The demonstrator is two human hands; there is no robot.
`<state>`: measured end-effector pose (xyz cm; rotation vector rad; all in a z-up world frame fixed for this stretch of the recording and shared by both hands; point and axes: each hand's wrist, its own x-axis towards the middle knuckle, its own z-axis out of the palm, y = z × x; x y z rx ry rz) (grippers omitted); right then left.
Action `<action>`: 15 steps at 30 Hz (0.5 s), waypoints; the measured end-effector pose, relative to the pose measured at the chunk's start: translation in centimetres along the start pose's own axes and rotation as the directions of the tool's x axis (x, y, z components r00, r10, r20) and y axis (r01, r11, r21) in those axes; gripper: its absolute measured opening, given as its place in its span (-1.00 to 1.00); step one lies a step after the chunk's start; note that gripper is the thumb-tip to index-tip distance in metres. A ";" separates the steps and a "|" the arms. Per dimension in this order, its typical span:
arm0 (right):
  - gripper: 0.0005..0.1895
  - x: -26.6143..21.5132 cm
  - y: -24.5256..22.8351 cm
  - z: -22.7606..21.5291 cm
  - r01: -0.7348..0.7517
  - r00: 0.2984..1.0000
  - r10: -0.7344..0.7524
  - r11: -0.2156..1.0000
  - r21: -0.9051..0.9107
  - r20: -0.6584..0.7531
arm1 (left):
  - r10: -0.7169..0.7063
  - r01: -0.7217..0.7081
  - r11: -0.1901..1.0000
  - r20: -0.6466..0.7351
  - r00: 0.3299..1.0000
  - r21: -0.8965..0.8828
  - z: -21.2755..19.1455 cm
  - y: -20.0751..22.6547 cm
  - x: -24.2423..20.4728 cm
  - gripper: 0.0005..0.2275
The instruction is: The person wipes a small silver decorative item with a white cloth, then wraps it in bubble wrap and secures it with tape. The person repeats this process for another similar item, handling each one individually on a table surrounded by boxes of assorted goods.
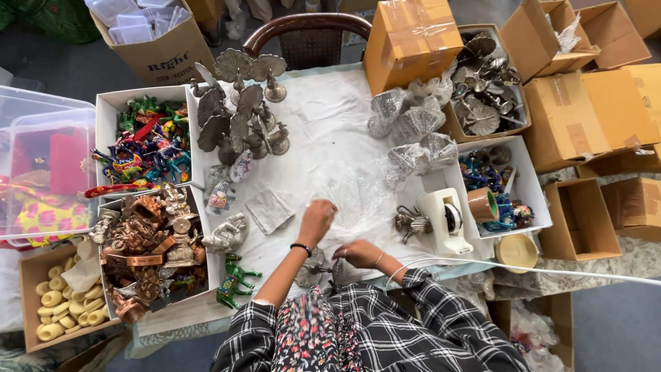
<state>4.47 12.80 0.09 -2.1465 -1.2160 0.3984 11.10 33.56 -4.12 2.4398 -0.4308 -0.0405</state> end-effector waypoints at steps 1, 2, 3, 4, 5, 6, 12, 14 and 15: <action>-0.53 0.1 0.2 -0.5 -0.002 1.000 0.002 1.000 0.004 -0.001 | -0.001 0.001 1.000 0.004 1.000 0.000 -2.4 1.2 0.3 -0.85; -0.60 0.4 0.6 -1.2 -0.106 0.993 0.106 0.994 0.017 -0.044 | -0.087 0.089 0.996 -0.165 0.982 0.007 -4.9 2.4 1.0 -0.76; -0.68 0.7 1.0 -1.9 -0.208 0.974 0.210 0.978 0.034 -0.085 | -0.164 0.174 0.985 -0.332 0.929 0.000 -7.5 3.7 1.6 -0.68; -0.68 1.3 1.6 -2.4 -0.209 0.973 0.211 0.977 0.031 -0.093 | -0.155 0.166 0.986 -0.332 0.930 0.003 -7.0 3.0 2.4 -0.68; -0.66 1.8 2.3 -2.9 -0.259 0.940 0.248 0.966 -0.016 -0.233 | -0.143 0.193 0.979 -0.445 0.884 0.070 -6.6 2.4 3.1 -0.56; -0.63 2.3 3.0 -3.4 -0.313 0.889 0.272 0.948 -0.055 -0.368 | -0.121 0.228 0.965 -0.551 0.826 0.130 -6.1 1.8 3.9 -0.44; -0.31 2.1 7.1 -3.3 -0.707 0.684 0.710 0.592 -0.387 -0.164 | -0.552 0.557 0.828 -0.284 0.784 -0.071 -3.7 -6.4 4.6 -0.86; -0.29 1.3 8.1 -3.0 -0.682 0.716 0.673 0.618 -0.391 -0.185 | -0.563 0.578 0.814 -0.322 0.762 -0.056 -4.9 -7.1 4.4 -0.87; -0.27 1.0 8.5 -2.5 -0.654 0.747 0.634 0.646 -0.394 -0.201 | -0.575 0.604 0.796 -0.359 0.735 -0.039 -5.7 -7.6 4.0 -0.88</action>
